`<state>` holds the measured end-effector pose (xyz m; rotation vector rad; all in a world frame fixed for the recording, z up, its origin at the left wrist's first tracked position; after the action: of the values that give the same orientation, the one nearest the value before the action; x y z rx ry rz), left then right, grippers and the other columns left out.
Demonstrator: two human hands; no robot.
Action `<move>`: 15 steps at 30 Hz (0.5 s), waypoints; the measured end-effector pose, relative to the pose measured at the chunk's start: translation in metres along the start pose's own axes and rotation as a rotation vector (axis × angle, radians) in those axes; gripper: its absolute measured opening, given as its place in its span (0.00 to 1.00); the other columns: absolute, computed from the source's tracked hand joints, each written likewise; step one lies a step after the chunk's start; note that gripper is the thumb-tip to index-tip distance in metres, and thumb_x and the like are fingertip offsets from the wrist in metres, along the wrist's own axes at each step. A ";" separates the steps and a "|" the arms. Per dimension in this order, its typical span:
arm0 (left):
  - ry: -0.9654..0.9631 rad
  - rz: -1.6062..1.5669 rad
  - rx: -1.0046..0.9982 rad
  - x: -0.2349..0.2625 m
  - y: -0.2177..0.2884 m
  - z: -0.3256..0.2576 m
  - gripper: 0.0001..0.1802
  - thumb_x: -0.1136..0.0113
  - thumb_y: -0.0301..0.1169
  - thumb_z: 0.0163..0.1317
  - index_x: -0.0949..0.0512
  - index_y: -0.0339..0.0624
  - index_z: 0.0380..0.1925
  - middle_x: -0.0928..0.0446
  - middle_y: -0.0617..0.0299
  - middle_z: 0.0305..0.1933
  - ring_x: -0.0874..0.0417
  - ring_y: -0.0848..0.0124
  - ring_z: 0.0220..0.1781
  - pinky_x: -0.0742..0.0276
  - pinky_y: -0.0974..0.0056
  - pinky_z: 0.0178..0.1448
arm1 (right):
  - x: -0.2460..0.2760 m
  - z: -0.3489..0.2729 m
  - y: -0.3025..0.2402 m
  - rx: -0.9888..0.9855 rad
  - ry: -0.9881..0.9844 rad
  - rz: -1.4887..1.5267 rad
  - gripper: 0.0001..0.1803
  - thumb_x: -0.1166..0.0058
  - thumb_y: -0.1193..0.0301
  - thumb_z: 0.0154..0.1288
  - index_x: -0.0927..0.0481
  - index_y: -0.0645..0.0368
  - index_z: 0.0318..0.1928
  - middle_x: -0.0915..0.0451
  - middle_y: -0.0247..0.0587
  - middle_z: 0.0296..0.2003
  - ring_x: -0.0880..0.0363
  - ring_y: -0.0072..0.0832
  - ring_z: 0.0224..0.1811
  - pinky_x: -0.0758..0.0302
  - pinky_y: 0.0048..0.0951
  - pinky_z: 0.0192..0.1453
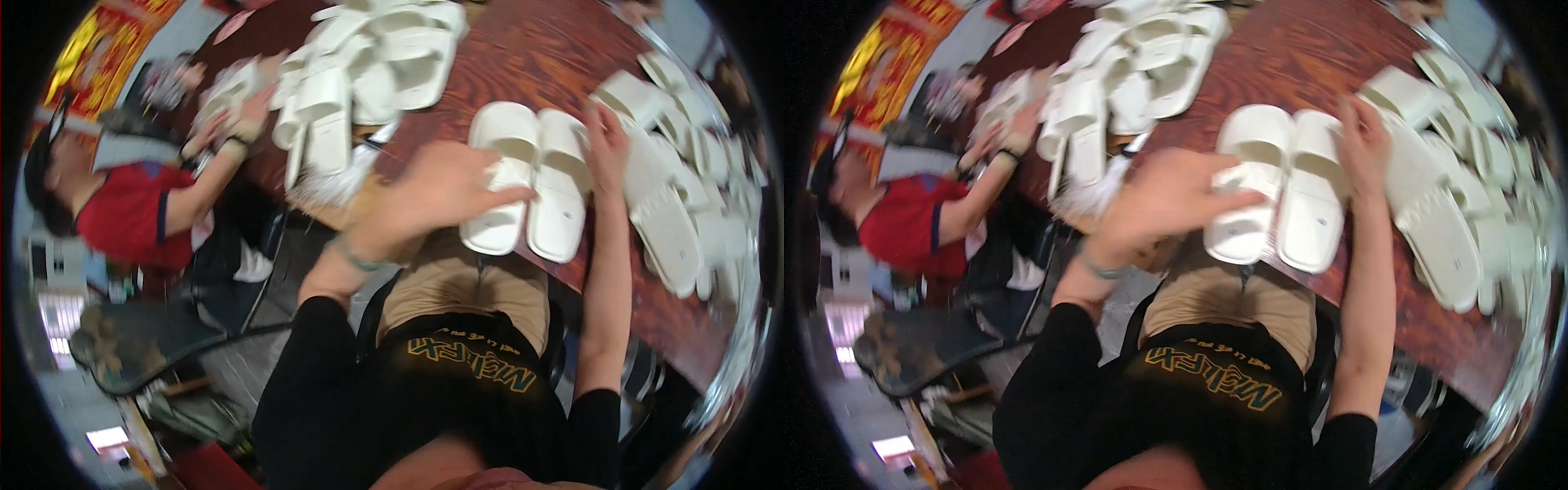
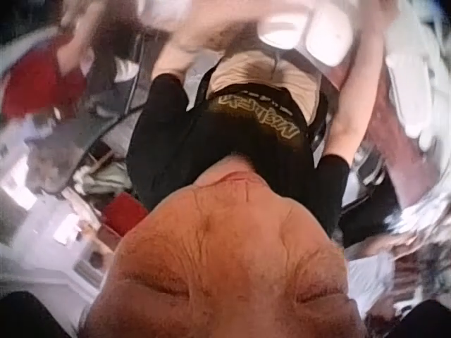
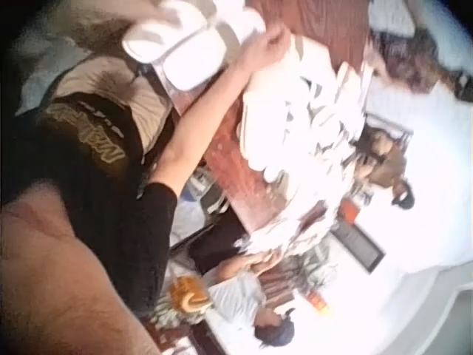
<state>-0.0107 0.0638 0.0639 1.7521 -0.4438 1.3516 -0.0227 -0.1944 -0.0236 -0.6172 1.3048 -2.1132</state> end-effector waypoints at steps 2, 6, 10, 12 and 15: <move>0.050 0.058 -0.040 -0.044 0.010 0.024 0.36 0.45 0.63 0.51 0.23 0.33 0.29 0.23 0.46 0.20 0.18 0.52 0.27 0.23 0.53 0.32 | 0.014 0.001 0.005 -0.001 -0.001 0.062 0.15 0.46 0.65 0.64 0.20 0.65 0.43 0.20 0.33 0.36 0.27 0.16 0.38 0.30 0.18 0.42; 0.274 -0.036 0.017 -0.077 0.015 0.054 0.30 0.44 0.55 0.54 0.21 0.33 0.20 0.23 0.48 0.19 0.19 0.54 0.25 0.23 0.55 0.30 | 0.004 -0.006 -0.012 -0.045 -0.078 0.092 0.14 0.49 0.68 0.67 0.22 0.66 0.46 0.21 0.34 0.40 0.25 0.18 0.41 0.30 0.17 0.46; 0.365 0.016 0.117 -0.079 -0.005 0.054 0.24 0.46 0.47 0.56 0.21 0.34 0.16 0.22 0.48 0.20 0.19 0.55 0.25 0.24 0.56 0.30 | -0.014 -0.021 -0.034 -0.091 -0.065 0.139 0.15 0.49 0.65 0.66 0.21 0.65 0.46 0.21 0.35 0.40 0.26 0.18 0.41 0.30 0.19 0.46; 0.367 -0.088 0.093 -0.066 -0.009 0.045 0.21 0.49 0.41 0.57 0.21 0.34 0.17 0.23 0.46 0.20 0.19 0.56 0.26 0.24 0.55 0.32 | -0.004 -0.018 -0.036 -0.080 -0.025 0.108 0.16 0.49 0.65 0.66 0.21 0.64 0.46 0.21 0.35 0.41 0.26 0.18 0.41 0.31 0.19 0.46; 0.462 0.160 -0.239 -0.028 -0.021 0.022 0.15 0.51 0.36 0.57 0.19 0.42 0.22 0.22 0.51 0.24 0.20 0.56 0.27 0.25 0.55 0.33 | 0.025 -0.011 -0.027 -0.046 0.086 0.103 0.15 0.47 0.66 0.65 0.21 0.65 0.43 0.21 0.35 0.36 0.26 0.19 0.37 0.30 0.19 0.43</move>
<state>0.0076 0.0522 0.0290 1.1840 -0.4675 1.6839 -0.0542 -0.1951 -0.0011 -0.4726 1.4052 -2.0511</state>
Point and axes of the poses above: each hand's wrist, its own z-axis towards the middle knuckle, its own x-axis out of the back of the hand, y = z × x, the point moved 4 cm from there along z, towards the middle knuckle
